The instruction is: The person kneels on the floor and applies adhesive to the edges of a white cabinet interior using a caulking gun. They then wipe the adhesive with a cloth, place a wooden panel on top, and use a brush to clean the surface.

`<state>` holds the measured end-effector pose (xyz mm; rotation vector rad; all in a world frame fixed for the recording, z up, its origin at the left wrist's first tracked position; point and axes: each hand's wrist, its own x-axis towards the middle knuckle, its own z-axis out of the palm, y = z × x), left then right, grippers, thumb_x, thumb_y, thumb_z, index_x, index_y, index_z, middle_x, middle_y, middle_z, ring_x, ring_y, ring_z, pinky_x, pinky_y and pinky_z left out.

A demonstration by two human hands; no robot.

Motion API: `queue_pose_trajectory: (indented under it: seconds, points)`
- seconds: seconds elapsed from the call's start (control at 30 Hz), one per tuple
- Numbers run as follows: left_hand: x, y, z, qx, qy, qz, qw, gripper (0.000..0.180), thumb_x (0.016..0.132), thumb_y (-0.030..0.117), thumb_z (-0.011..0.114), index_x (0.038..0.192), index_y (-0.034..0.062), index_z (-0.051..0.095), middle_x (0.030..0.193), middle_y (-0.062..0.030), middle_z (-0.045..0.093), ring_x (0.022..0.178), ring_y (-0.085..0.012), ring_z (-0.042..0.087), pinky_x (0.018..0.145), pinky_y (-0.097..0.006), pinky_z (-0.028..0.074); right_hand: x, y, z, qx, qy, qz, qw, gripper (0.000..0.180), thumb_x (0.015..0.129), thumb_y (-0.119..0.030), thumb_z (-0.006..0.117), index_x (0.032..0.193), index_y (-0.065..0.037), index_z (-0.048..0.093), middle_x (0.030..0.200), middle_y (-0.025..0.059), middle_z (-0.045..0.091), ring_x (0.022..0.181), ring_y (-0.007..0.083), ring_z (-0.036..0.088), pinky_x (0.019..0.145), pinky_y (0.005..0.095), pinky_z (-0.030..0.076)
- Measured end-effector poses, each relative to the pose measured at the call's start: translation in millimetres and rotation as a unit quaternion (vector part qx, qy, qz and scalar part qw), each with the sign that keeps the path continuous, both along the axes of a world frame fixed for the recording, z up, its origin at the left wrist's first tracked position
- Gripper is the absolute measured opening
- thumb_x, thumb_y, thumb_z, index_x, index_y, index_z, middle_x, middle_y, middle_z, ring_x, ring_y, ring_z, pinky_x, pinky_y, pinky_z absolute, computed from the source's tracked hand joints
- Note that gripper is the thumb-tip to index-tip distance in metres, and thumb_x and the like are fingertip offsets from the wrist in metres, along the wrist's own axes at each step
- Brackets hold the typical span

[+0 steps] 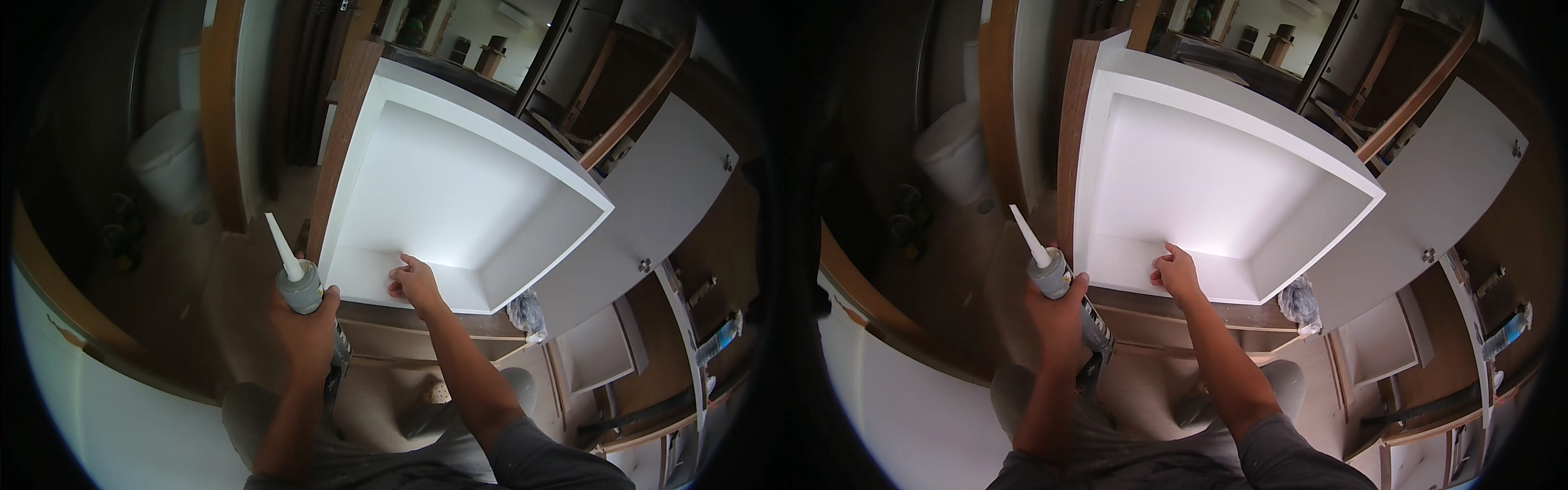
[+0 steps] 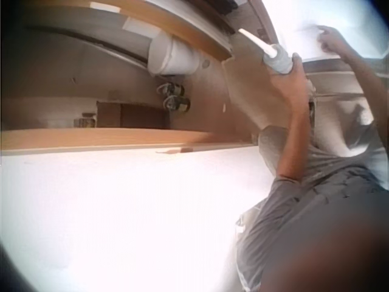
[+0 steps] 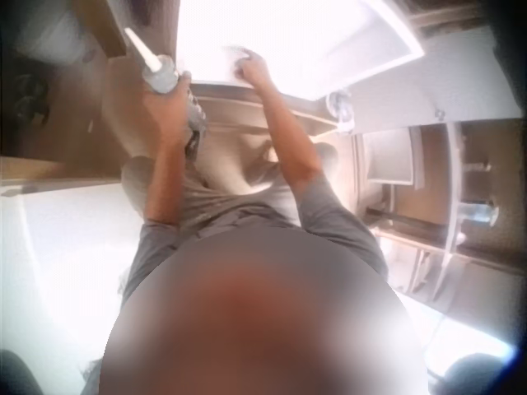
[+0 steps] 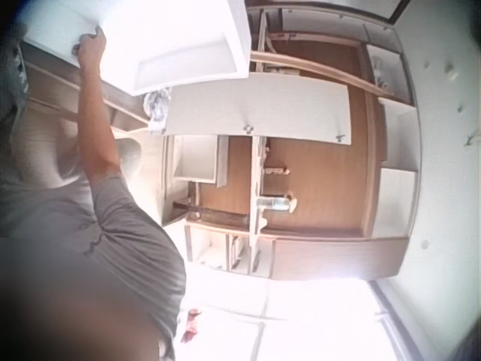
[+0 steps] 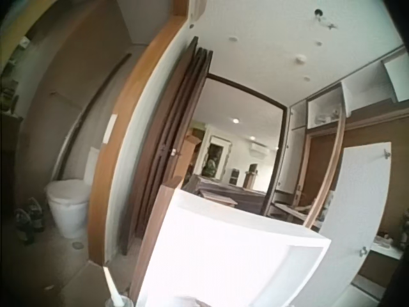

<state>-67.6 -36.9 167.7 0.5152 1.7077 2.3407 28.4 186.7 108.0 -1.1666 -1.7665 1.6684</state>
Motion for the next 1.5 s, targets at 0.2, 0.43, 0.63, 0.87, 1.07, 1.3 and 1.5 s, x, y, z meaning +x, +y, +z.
queue_pose_trajectory:
  seconds: [0.2,0.43,0.63,0.87,1.07,1.3,1.5]
  points:
    - [-4.0,4.3,-13.8,0.034,0.013,-0.001,0.999,0.062,0.079,-0.007,0.077,0.138,-0.0011,0.056,0.126,-0.0092,0.065,0.103,-0.0139,0.064,0.090,-0.031,0.054,0.0,1.4,-0.4,-0.037,0.013,-0.006,0.999,0.077,0.093,-0.007,0.067,0.160,0.006,0.031,0.099,0.0082,0.064,0.072,0.0146,0.063,0.068,0.0299,0.057]
    - [-6.5,0.0,-13.9,0.027,0.013,-0.010,1.000,0.062,0.077,-0.007,0.078,0.135,-0.0004,0.058,0.119,-0.0084,0.065,0.101,-0.0140,0.064,0.090,-0.031,0.054,-7.1,-1.3,5.4,-0.036,-0.021,0.009,0.999,0.081,0.094,-0.010,0.067,0.161,0.006,0.025,0.094,0.0079,0.062,0.065,0.0147,0.060,0.061,0.0297,0.054]
    - [-10.8,0.2,-17.7,0.018,0.008,-0.024,0.999,0.060,0.078,-0.005,0.077,0.135,0.0010,0.059,0.115,-0.0077,0.065,0.102,-0.0149,0.064,0.090,-0.031,0.053,-41.5,-17.7,7.9,0.005,-0.071,0.008,0.997,0.062,0.093,-0.014,0.069,0.139,0.012,0.036,0.086,0.0114,0.062,0.060,0.0172,0.060,0.052,0.0320,0.053]
    - [-8.3,-0.9,-16.8,0.029,-0.003,-0.031,0.999,0.062,0.077,-0.005,0.078,0.135,0.0011,0.058,0.117,-0.0090,0.065,0.103,-0.0170,0.065,0.094,-0.034,0.053,-73.6,-32.0,10.1,0.028,-0.113,0.013,0.993,0.105,0.089,-0.013,0.065,0.148,0.027,-0.012,0.082,0.0194,0.068,0.064,0.0241,0.069,0.053,0.0365,0.057]
    - [-11.2,-3.2,-17.3,0.014,0.049,-0.027,0.998,0.060,0.079,-0.007,0.075,0.136,-0.0003,0.058,0.122,-0.0099,0.066,0.109,-0.0169,0.065,0.096,-0.034,0.053,-109.6,-27.3,-30.1,0.188,-0.159,0.119,0.962,0.101,0.089,-0.016,0.062,0.142,0.034,-0.009,0.092,0.0325,0.071,0.080,0.0397,0.073,0.073,0.0430,0.059]
    - [-5.4,-2.1,-14.3,0.036,-0.003,-0.033,0.999,0.059,0.081,-0.006,0.075,0.137,-0.0014,0.058,0.127,-0.0102,0.066,0.112,-0.0180,0.065,0.099,-0.034,0.051,-128.6,-18.2,-57.7,0.300,-0.192,0.169,0.919,0.089,0.092,-0.014,0.057,0.138,0.037,0.000,0.103,0.0435,0.066,0.103,0.0543,0.067,0.091,0.0492,0.055]
    - [-6.8,-0.6,-11.2,0.012,0.003,-0.016,1.000,0.057,0.082,-0.006,0.075,0.136,-0.0015,0.059,0.127,-0.0103,0.066,0.112,-0.0184,0.065,0.100,-0.034,0.050,-90.5,-44.7,-10.7,-0.082,0.059,0.096,0.990,0.053,0.098,-0.013,0.060,0.149,0.000,0.048,0.079,0.0048,0.058,0.065,0.0162,0.057,0.061,0.0290,0.046]
